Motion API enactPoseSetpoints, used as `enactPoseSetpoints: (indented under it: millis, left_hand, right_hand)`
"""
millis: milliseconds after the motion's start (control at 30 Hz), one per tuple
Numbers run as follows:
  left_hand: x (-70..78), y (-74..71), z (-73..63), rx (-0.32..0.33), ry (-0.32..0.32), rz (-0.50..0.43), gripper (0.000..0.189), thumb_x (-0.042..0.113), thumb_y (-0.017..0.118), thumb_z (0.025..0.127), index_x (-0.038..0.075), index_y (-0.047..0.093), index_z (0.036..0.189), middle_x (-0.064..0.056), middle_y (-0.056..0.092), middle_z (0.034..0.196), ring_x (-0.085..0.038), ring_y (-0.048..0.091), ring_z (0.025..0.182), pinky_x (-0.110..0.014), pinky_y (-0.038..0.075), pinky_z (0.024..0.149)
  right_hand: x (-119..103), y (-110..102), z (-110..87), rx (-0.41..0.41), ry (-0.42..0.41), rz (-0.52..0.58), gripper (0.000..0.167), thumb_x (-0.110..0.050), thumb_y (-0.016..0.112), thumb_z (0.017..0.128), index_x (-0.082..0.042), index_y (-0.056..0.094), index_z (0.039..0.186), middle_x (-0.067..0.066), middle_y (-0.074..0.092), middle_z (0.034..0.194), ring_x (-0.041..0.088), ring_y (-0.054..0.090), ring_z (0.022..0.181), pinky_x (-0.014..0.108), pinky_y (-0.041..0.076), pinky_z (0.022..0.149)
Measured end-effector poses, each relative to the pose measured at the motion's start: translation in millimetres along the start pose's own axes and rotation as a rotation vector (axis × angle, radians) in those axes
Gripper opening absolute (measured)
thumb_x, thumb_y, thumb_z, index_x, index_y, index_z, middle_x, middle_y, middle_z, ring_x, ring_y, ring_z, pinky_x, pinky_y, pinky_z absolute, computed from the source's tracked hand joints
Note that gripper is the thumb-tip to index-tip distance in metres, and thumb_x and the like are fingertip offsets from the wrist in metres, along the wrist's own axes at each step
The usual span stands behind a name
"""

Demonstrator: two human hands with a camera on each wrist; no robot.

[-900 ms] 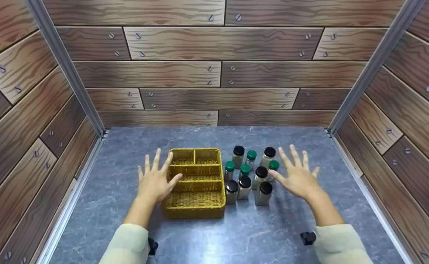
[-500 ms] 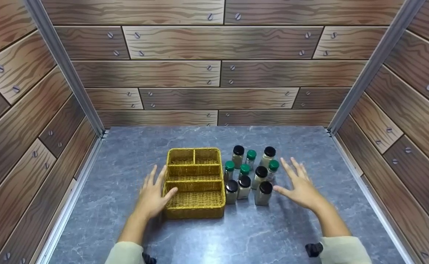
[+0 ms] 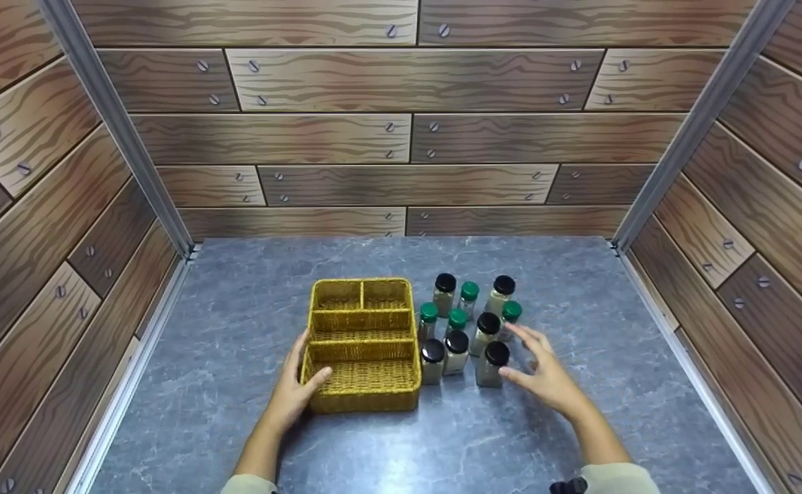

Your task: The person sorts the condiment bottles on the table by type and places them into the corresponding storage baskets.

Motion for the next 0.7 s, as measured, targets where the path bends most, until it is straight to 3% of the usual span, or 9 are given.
enactPoseSetpoints:
  millis: [167,267,500,700]
  left_hand:
    - [-12.0,6.6,-6.9,-0.018,-0.066,-0.154,0.090,0.016,0.075,0.100,0.024,0.025,0.173,-0.017,0.014,0.183,-0.048,0.007,0.169,-0.080,0.004,0.128]
    - [-16.6,8.6,-7.8,-0.032,-0.074,-0.199,0.100,0.014,0.080,0.095,0.026,0.020,0.174,-0.018,0.013,0.183,-0.049,0.012,0.168,-0.076,0.009,0.131]
    - [-18.7,10.9,-9.5,-0.052,-0.050,-0.225,0.117,0.008,0.089,0.085,0.024,0.014,0.174,-0.026,0.023,0.178,-0.049,0.037,0.158,-0.062,0.031,0.128]
    - [-17.5,13.9,-10.9,-0.035,-0.023,-0.178,0.116,0.009,0.088,0.086,0.023,0.014,0.174,-0.029,0.030,0.175,-0.051,0.043,0.154,-0.066,0.033,0.127]
  right_hand:
    - [6.4,15.7,-0.5,0.009,0.048,0.092,0.075,-0.012,0.083,0.095,-0.015,0.049,0.162,0.028,0.037,0.162,0.056,0.045,0.148,0.074,0.045,0.115]
    - [8.0,21.9,0.8,0.024,0.050,0.114,0.071,-0.009,0.081,0.096,-0.014,0.051,0.161,0.027,0.041,0.159,0.054,0.049,0.146,0.069,0.046,0.117]
    - [8.9,30.3,4.7,0.089,0.000,0.078,0.055,0.000,0.076,0.097,-0.006,0.061,0.150,0.021,0.060,0.148,0.039,0.063,0.135,0.053,0.050,0.118]
    - [7.9,31.0,9.1,0.079,0.011,0.047,0.051,0.002,0.074,0.097,-0.005,0.062,0.146,0.022,0.060,0.153,0.041,0.063,0.136,0.054,0.050,0.118]
Point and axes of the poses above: each hand's wrist, its own z-axis towards the middle knuckle, its own y-axis out of the palm, x = y × z, the point moved 4 cm from there along z, towards the middle knuckle
